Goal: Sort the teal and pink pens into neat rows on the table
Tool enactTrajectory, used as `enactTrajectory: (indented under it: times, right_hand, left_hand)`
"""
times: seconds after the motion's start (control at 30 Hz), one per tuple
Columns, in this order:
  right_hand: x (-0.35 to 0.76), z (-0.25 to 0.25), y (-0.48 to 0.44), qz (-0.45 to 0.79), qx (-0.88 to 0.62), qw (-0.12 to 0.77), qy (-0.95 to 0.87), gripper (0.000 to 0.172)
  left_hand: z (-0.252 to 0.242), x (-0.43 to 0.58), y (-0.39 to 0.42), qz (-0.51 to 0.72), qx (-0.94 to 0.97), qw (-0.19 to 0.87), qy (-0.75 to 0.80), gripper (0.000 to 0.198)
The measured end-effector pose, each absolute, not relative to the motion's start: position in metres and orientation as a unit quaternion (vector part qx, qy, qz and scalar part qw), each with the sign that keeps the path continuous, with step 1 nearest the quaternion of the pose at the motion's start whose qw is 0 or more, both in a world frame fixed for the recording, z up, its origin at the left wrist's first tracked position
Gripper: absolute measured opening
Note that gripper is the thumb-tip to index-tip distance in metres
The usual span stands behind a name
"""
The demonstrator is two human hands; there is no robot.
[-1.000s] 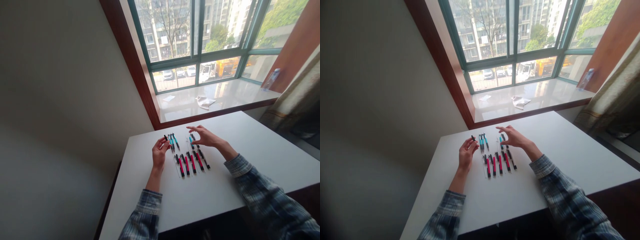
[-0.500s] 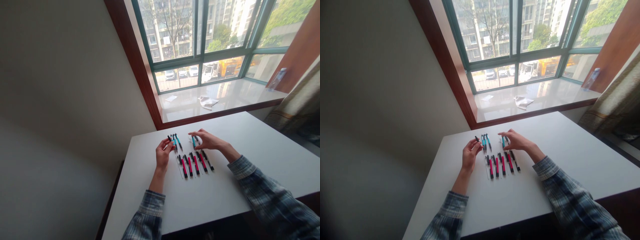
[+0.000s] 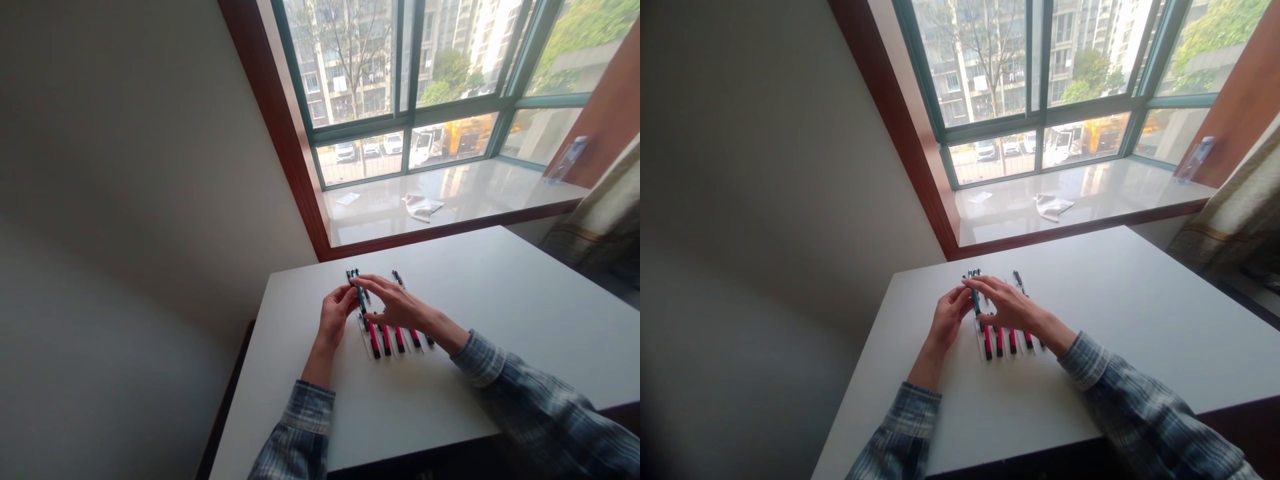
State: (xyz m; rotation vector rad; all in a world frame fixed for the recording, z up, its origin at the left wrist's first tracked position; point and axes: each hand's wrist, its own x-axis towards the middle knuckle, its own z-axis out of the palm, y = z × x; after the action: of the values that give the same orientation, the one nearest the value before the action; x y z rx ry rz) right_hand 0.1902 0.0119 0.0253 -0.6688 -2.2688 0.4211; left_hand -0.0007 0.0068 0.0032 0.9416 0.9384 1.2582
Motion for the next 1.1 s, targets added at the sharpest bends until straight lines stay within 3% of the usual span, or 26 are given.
enactTrajectory:
  times: [0.33, 0.37, 0.47, 0.5, 0.7, 1.1]
  right_hand:
    - [0.207, 0.028, 0.023, 0.144, -0.281, 0.386, -0.867, 0.083]
    - [0.214, 0.027, 0.029, 0.128, -0.310, 0.401, -0.853, 0.073]
    - [0.234, 0.018, 0.046, 0.074, -0.414, 0.401, -0.814, 0.022]
    - [0.238, 0.014, 0.051, 0.069, -0.438, 0.382, -0.811, 0.014]
    - [0.239, -0.006, 0.062, 0.076, -0.480, 0.287, -0.825, 0.012]
    - [0.234, -0.005, 0.061, 0.101, -0.512, 0.268, -0.810, 0.014]
  left_hand:
    - [0.002, -0.002, 0.008, 0.536, 0.421, 0.596, 0.425, 0.039]
    - [0.002, -0.002, 0.008, 0.543, 0.419, 0.591, 0.425, 0.039]
    - [0.002, -0.003, 0.009, 0.567, 0.411, 0.579, 0.419, 0.037]
    - [0.002, -0.003, 0.009, 0.573, 0.410, 0.575, 0.417, 0.037]
    - [0.003, -0.004, 0.010, 0.574, 0.422, 0.559, 0.424, 0.038]
    - [0.007, -0.004, 0.008, 0.560, 0.457, 0.524, 0.451, 0.038]
